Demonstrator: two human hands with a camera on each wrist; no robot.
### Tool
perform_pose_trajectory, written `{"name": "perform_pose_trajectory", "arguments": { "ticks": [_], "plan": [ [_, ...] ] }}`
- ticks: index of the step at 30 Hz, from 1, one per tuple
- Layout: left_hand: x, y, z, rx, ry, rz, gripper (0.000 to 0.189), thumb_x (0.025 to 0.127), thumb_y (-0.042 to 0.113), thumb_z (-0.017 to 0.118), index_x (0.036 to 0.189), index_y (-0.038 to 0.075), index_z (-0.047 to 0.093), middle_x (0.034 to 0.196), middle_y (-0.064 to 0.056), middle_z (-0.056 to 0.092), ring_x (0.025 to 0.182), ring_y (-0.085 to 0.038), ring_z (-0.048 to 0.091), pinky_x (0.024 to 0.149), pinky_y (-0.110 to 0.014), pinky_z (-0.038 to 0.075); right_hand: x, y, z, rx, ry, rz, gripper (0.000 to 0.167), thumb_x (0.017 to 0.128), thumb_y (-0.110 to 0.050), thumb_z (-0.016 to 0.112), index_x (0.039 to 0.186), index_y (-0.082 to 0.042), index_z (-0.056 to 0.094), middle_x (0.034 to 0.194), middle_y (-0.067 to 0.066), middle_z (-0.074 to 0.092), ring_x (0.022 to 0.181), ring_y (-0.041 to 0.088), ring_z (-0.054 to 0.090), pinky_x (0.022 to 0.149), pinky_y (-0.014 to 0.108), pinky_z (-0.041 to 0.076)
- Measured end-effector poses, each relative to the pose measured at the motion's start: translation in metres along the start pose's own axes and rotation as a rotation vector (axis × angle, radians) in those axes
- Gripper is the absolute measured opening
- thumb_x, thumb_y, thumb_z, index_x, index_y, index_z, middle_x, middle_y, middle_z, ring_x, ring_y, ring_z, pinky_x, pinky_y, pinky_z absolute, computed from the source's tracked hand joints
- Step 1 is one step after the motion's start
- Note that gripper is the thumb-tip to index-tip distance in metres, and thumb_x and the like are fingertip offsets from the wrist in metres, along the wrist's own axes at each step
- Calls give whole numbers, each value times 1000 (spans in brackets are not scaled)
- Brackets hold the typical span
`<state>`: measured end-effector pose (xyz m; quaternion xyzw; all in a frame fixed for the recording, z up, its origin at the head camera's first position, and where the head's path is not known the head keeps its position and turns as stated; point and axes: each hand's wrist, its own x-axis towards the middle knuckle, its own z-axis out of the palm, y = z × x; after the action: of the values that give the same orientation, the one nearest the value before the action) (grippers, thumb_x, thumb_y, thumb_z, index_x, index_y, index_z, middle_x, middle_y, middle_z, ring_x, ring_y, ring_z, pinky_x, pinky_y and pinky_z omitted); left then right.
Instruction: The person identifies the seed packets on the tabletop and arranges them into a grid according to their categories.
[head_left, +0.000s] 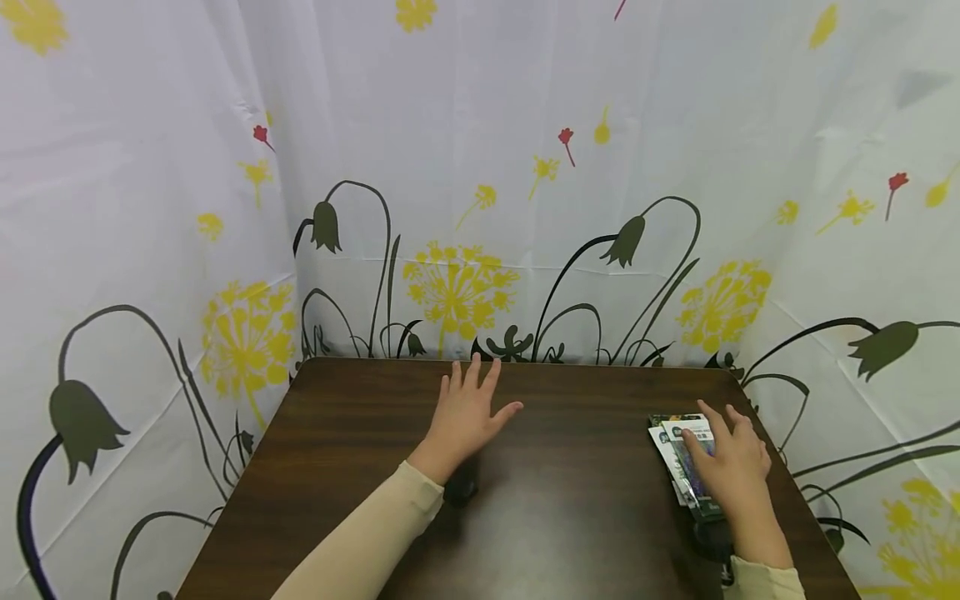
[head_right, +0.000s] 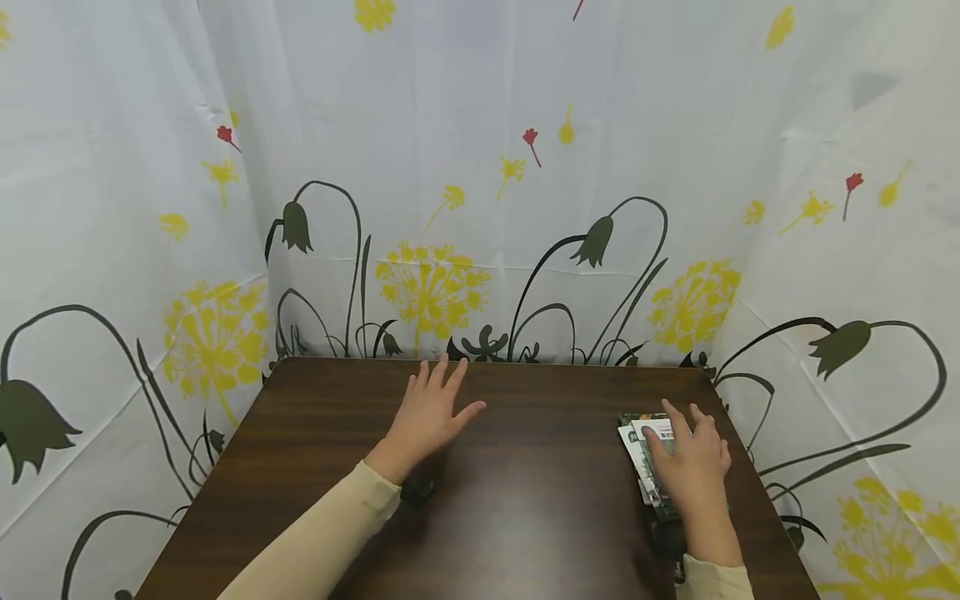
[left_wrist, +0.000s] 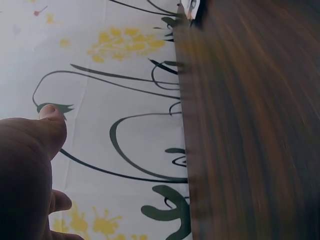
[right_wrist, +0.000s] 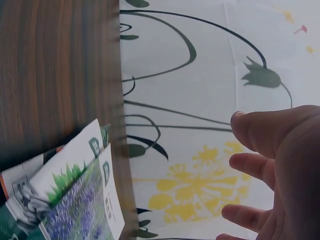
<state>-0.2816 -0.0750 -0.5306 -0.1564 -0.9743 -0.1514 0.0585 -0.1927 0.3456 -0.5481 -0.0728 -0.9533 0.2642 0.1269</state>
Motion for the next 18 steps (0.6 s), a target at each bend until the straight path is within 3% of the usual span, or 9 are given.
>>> {"name": "perform_pose_trajectory", "arguments": {
  "ticks": [5, 12, 18],
  "plan": [
    [5, 12, 3, -22, 1, 8, 92, 103, 79, 46, 176, 26, 26, 180, -21, 27, 164, -56, 22, 131, -71, 26, -1, 10, -4, 7, 6, 30, 68, 110, -42, 63, 166, -10, 44, 168, 42, 28, 147, 70, 30, 108, 86, 21],
    [6, 28, 14, -37, -14, 34, 92, 104, 80, 44, 176, 25, 26, 180, -22, 27, 164, -55, 23, 131, -67, 28, -7, 23, 0, 3, -59, 87, 73, 111, -47, 61, 169, -11, 38, 169, 44, 22, 148, 71, 28, 105, 87, 22],
    [12, 41, 18, -51, -33, 47, 93, 104, 82, 41, 176, 26, 25, 180, -20, 26, 165, -54, 23, 131, -67, 30, -6, 27, -2, -5, -35, 82, 71, 111, -47, 60, 168, -10, 40, 167, 45, 24, 147, 71, 29, 104, 86, 24]
  ]
}}
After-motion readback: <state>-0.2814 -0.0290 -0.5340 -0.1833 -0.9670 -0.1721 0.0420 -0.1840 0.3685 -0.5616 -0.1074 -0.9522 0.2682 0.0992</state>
